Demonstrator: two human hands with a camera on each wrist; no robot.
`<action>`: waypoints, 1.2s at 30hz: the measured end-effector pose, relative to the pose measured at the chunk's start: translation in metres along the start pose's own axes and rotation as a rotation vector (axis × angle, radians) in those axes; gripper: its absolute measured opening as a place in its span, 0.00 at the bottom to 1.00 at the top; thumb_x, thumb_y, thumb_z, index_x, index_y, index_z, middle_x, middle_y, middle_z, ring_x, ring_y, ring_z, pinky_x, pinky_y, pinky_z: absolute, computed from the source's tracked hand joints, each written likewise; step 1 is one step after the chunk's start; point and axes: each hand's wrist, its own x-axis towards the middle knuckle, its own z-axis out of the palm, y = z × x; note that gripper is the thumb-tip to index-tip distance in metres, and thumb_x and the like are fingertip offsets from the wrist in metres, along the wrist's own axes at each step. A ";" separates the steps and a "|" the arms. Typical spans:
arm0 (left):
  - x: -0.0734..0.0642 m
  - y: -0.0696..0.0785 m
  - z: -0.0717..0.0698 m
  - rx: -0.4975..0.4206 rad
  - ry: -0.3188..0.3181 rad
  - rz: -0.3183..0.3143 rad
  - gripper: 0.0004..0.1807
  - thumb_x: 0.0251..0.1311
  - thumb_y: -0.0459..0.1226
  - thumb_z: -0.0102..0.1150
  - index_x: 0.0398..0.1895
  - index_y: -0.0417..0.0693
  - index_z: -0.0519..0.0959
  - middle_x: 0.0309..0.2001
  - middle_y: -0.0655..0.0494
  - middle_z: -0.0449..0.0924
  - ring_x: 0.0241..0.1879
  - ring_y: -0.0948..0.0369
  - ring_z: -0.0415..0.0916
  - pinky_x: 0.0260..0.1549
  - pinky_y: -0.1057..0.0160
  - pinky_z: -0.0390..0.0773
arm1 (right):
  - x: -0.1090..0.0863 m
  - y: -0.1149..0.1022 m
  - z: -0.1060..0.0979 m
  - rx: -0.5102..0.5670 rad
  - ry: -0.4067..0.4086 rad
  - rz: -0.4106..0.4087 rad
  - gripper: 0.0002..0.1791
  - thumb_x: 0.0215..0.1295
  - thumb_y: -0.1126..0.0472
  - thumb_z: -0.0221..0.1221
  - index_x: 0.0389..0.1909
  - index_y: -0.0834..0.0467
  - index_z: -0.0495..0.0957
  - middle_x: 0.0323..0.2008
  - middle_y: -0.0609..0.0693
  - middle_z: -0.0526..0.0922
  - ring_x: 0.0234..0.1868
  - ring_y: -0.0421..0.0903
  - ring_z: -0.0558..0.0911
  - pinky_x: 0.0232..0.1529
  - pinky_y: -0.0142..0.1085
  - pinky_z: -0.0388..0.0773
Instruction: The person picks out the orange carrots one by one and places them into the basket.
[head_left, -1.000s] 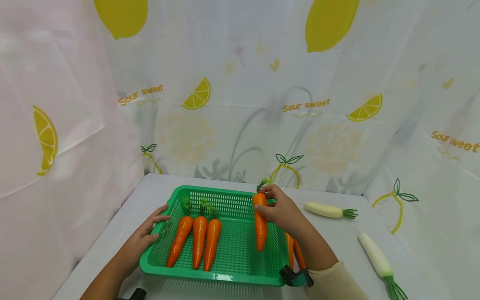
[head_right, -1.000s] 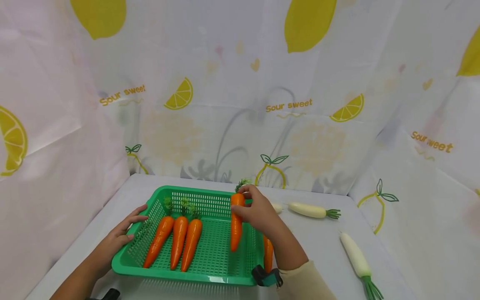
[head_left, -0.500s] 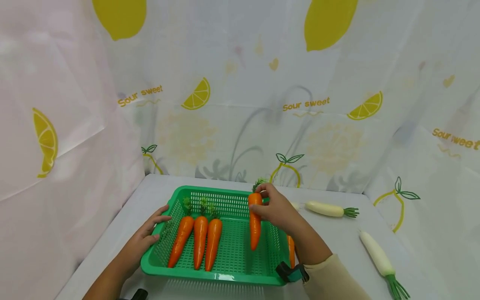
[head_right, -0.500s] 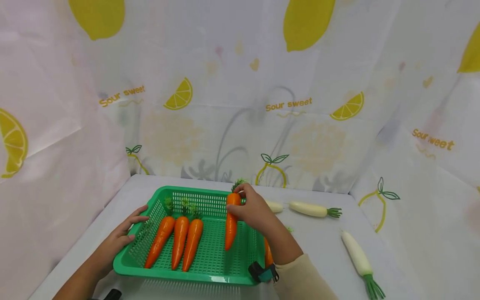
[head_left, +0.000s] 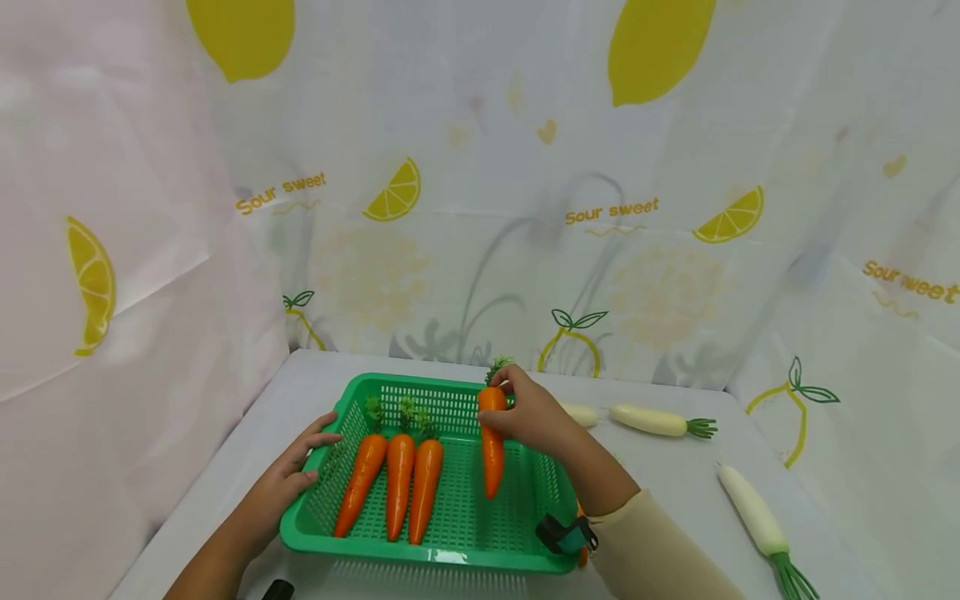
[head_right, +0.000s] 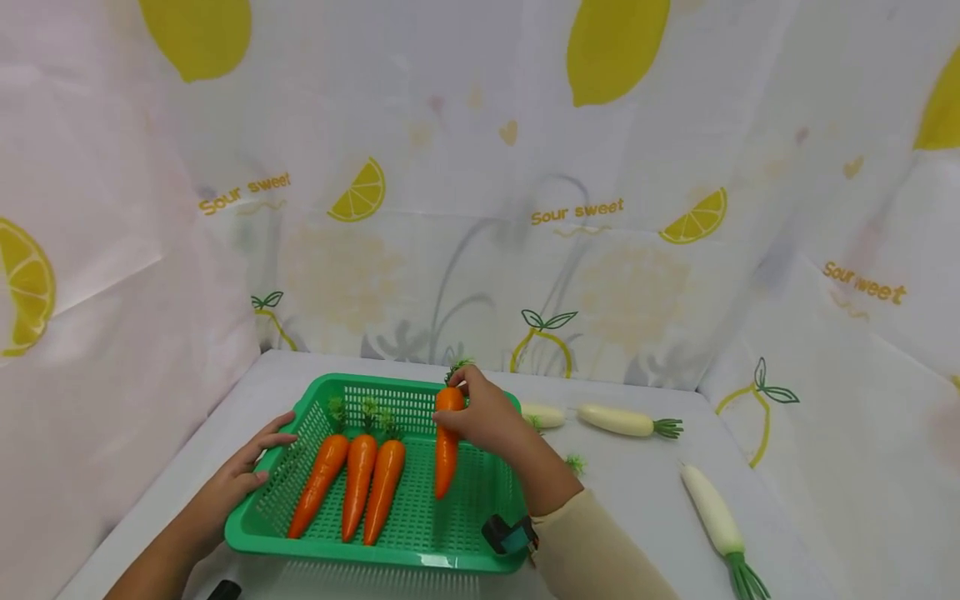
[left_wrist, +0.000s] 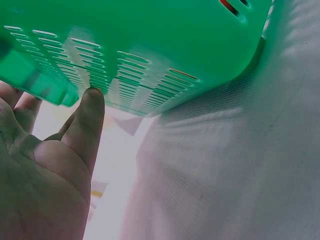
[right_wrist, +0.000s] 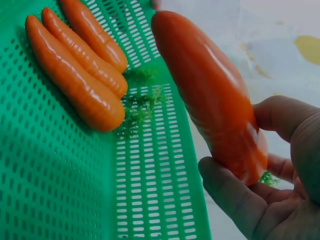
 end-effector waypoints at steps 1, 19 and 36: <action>0.000 0.001 0.001 0.006 0.003 -0.003 0.22 0.77 0.31 0.41 0.71 0.41 0.68 0.85 0.55 0.45 0.72 0.85 0.44 0.59 0.81 0.59 | 0.001 -0.001 0.001 -0.016 -0.004 -0.003 0.25 0.69 0.55 0.68 0.60 0.53 0.67 0.65 0.62 0.73 0.42 0.50 0.84 0.45 0.51 0.86; 0.000 0.003 0.001 0.026 0.009 -0.026 0.23 0.76 0.32 0.43 0.72 0.44 0.69 0.85 0.52 0.45 0.72 0.86 0.44 0.58 0.81 0.59 | 0.014 -0.001 0.031 -0.103 -0.092 -0.013 0.24 0.70 0.55 0.67 0.63 0.52 0.71 0.59 0.59 0.75 0.40 0.50 0.83 0.43 0.51 0.85; 0.000 0.003 0.001 0.024 0.006 -0.033 0.24 0.75 0.30 0.43 0.71 0.46 0.70 0.85 0.53 0.45 0.72 0.86 0.44 0.58 0.81 0.59 | 0.026 0.002 0.045 -0.046 -0.149 0.043 0.24 0.71 0.58 0.67 0.64 0.54 0.73 0.53 0.58 0.77 0.41 0.51 0.84 0.46 0.53 0.85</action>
